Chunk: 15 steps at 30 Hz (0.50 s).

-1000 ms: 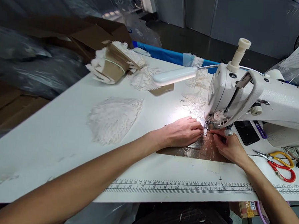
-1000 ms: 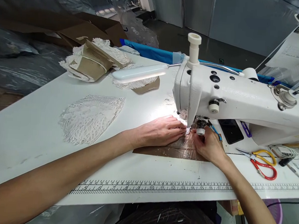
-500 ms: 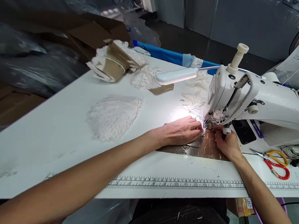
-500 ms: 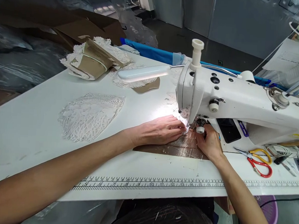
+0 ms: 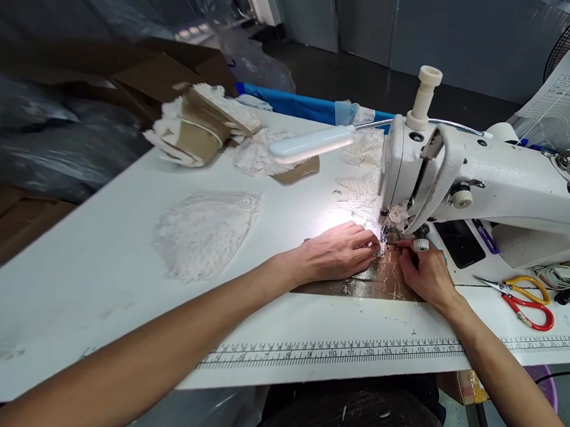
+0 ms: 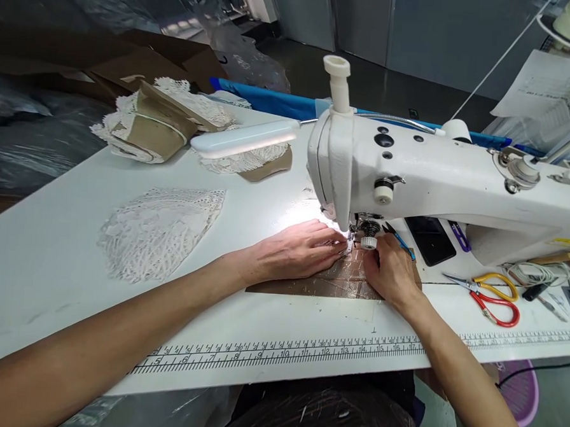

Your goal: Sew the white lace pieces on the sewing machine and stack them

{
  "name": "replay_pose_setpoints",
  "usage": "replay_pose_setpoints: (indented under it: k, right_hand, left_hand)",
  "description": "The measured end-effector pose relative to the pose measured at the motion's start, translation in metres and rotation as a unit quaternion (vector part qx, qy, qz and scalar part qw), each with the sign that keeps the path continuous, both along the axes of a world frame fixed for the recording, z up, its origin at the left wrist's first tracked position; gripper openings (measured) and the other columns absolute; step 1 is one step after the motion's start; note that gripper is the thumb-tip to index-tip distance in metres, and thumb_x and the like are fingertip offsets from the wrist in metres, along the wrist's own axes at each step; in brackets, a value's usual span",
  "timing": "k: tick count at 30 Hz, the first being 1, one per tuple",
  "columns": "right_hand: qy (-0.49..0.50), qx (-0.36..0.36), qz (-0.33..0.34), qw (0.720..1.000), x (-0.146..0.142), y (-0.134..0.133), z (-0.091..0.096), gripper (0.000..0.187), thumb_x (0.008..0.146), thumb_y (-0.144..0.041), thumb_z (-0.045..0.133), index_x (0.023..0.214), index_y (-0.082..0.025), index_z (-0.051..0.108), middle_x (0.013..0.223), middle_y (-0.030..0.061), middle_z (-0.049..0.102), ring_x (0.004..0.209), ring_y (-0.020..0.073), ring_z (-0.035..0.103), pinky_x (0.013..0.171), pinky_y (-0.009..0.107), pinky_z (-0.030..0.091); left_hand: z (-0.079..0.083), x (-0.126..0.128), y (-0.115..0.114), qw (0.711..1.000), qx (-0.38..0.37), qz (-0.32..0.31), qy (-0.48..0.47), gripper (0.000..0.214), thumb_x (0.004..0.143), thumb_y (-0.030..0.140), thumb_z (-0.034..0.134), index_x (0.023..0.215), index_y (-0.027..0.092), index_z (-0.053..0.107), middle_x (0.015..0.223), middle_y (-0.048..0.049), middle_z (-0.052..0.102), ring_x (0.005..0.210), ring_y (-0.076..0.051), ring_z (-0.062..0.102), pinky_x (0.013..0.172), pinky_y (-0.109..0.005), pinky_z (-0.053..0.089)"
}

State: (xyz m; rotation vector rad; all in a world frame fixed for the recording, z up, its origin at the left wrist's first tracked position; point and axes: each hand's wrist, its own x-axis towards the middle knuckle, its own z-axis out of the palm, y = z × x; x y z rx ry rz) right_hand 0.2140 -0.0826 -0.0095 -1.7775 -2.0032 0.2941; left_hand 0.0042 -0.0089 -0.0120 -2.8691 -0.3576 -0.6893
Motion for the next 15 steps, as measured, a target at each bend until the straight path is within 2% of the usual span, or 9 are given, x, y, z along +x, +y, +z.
replay_pose_setpoints:
  k: [7,12,15]
  right_hand:
    - [0.002,0.003,0.018,1.0,0.0005,-0.0005,-0.0026,0.027,0.089,-0.022,0.046,0.102,-0.019,0.069,0.102,0.0077,0.069,0.077,0.0202,0.065,0.067,0.029,0.049]
    - [-0.001,0.008,0.06,0.998,0.0017,-0.0031,-0.0012,0.03,0.093,-0.025,0.046,0.108,-0.023,0.072,0.102,0.0072,0.067,0.069,0.0169,0.063,0.062,0.027,0.049]
    - [-0.029,0.008,0.095,0.995,0.0009,-0.0049,0.0017,0.033,0.094,-0.025,0.047,0.119,-0.026,0.07,0.103,0.0078,0.066,0.075,0.0184,0.063,0.066,0.029,0.05]
  left_hand:
    - [-0.0011,0.0005,0.0006,1.0,-0.004,-0.01,-0.023,0.028,0.102,0.021,0.039,0.089,0.015,0.063,0.091,-0.0061,0.068,0.074,-0.015,0.059,0.068,-0.031,0.049]
    - [-0.0041,0.0008,0.0012,1.0,0.011,-0.002,-0.025,0.032,0.102,0.021,0.039,0.083,0.016,0.064,0.088,-0.0044,0.068,0.07,-0.014,0.056,0.066,-0.03,0.046]
    - [-0.0063,0.0011,0.0013,1.0,0.011,0.005,-0.012,0.035,0.102,0.022,0.038,0.08,0.016,0.065,0.088,-0.0044,0.068,0.071,-0.013,0.056,0.068,-0.03,0.045]
